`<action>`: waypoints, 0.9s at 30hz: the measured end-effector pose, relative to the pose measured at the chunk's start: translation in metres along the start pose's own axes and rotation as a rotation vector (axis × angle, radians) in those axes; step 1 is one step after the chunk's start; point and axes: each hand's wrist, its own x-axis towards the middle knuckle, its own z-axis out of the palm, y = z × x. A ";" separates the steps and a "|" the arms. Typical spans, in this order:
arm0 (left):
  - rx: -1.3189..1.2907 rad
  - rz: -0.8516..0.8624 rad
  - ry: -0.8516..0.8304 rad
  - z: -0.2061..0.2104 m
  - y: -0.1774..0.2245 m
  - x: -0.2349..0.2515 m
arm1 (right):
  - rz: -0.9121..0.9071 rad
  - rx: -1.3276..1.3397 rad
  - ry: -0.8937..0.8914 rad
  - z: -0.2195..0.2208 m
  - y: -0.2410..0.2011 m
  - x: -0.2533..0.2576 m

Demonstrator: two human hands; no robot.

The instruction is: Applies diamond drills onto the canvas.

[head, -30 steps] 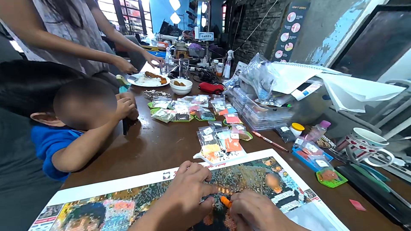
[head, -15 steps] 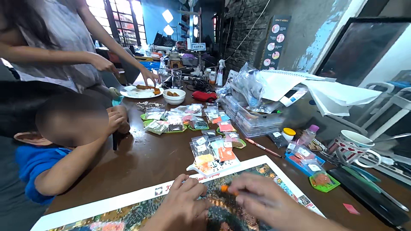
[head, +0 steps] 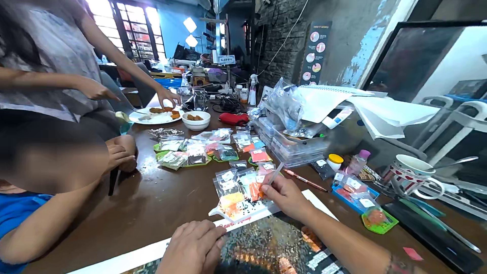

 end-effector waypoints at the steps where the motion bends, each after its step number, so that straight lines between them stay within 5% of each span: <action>1: -0.008 -0.012 -0.005 0.000 -0.001 0.000 | -0.019 -0.008 0.007 0.001 0.002 0.000; 27: -0.022 -0.056 -0.026 0.000 -0.003 0.000 | -0.026 -0.090 -0.033 0.003 0.002 0.001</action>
